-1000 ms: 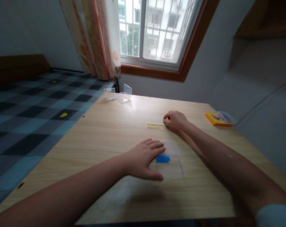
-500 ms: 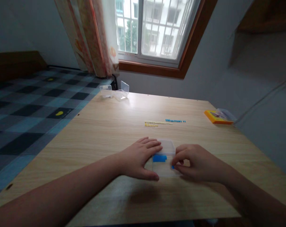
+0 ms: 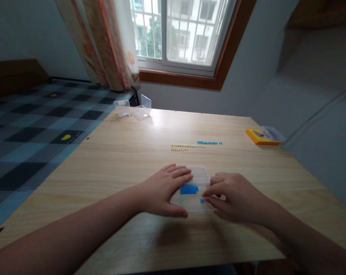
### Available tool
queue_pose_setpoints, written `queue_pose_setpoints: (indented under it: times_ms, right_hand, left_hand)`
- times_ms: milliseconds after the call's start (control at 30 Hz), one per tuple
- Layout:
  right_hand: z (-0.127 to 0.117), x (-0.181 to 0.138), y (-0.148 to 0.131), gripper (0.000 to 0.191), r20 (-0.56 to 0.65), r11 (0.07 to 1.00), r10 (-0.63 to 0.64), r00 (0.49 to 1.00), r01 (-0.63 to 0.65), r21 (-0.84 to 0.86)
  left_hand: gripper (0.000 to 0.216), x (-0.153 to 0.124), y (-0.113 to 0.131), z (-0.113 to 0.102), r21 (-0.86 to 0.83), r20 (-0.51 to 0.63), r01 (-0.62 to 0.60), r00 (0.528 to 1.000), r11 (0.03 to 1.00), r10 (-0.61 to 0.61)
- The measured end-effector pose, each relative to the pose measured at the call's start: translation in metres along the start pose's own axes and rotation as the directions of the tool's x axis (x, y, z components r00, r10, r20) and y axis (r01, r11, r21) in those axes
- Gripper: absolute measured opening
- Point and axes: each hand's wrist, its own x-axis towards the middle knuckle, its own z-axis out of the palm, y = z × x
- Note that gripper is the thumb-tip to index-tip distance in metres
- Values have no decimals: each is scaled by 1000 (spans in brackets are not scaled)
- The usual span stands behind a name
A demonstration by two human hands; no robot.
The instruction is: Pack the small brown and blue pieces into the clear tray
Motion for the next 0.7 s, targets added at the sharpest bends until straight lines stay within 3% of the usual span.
queue_pose_setpoints:
  times_ms: [233, 700]
  right_hand:
    - [2, -1, 1, 18, 43, 997, -77, 996, 76, 15]
    - [11, 5, 11, 23, -72, 994, -100, 992, 96, -50]
  left_hand:
    - [99, 1, 0, 0, 8, -3, -4, 1000, 1000, 4]
    - [99, 1, -1, 2, 9, -11, -16, 1000, 1000, 16]
